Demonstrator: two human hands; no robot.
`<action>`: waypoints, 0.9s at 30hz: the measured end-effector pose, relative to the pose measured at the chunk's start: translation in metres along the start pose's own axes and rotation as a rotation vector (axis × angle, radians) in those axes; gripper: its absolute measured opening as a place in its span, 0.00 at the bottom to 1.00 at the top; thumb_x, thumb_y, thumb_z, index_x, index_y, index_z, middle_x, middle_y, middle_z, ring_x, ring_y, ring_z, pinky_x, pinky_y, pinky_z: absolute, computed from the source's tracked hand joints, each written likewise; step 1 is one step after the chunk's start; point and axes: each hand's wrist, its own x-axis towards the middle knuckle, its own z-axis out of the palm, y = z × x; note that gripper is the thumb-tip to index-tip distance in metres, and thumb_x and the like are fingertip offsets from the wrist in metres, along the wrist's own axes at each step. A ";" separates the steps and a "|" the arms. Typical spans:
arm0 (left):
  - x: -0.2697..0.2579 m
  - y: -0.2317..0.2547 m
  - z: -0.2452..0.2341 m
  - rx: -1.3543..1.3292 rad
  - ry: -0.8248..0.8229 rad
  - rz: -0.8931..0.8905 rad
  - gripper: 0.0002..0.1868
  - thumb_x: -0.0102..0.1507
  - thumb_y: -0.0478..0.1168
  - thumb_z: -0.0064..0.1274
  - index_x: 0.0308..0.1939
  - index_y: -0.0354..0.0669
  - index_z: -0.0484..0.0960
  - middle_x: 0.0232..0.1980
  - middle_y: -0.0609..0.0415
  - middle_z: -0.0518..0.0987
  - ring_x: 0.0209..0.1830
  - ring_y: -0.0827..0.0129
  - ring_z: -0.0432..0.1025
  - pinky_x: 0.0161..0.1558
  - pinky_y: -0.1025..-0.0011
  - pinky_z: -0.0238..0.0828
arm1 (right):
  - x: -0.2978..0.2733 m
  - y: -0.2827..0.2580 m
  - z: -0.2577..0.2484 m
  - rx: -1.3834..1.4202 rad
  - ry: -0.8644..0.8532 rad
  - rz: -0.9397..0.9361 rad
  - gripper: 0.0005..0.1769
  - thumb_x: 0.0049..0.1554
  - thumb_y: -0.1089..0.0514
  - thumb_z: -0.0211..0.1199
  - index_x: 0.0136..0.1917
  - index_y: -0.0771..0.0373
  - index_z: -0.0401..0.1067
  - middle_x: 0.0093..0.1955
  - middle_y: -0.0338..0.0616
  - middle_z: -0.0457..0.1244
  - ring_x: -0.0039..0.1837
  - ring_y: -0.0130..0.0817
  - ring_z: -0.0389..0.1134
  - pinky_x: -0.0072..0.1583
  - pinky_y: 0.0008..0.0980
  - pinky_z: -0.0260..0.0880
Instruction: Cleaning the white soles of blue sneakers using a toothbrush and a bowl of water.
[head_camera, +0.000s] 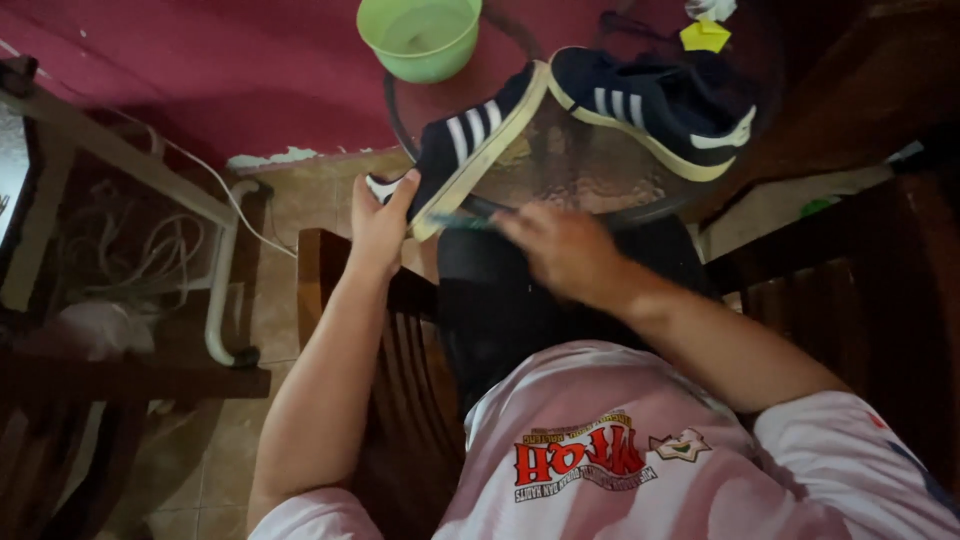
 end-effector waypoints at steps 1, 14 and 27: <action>0.002 -0.006 -0.001 0.001 -0.009 0.001 0.20 0.61 0.40 0.69 0.42 0.38 0.70 0.31 0.55 0.74 0.27 0.74 0.74 0.27 0.78 0.75 | -0.003 0.001 0.006 -0.004 0.003 0.008 0.28 0.56 0.55 0.53 0.71 0.45 0.68 0.57 0.42 0.62 0.50 0.48 0.70 0.48 0.46 0.72; 0.014 -0.022 -0.003 -0.030 0.008 -0.030 0.21 0.61 0.42 0.69 0.43 0.39 0.70 0.31 0.54 0.73 0.28 0.72 0.73 0.28 0.74 0.76 | -0.006 0.073 -0.003 -0.385 0.183 0.148 0.29 0.60 0.59 0.52 0.72 0.40 0.71 0.46 0.34 0.62 0.37 0.37 0.69 0.42 0.36 0.73; 0.027 -0.032 -0.013 -0.042 -0.012 -0.097 0.22 0.62 0.43 0.67 0.46 0.41 0.68 0.29 0.54 0.73 0.23 0.69 0.74 0.22 0.71 0.79 | 0.002 0.013 -0.005 -0.096 0.124 0.112 0.19 0.56 0.64 0.56 0.60 0.59 0.77 0.51 0.50 0.65 0.44 0.49 0.70 0.43 0.42 0.72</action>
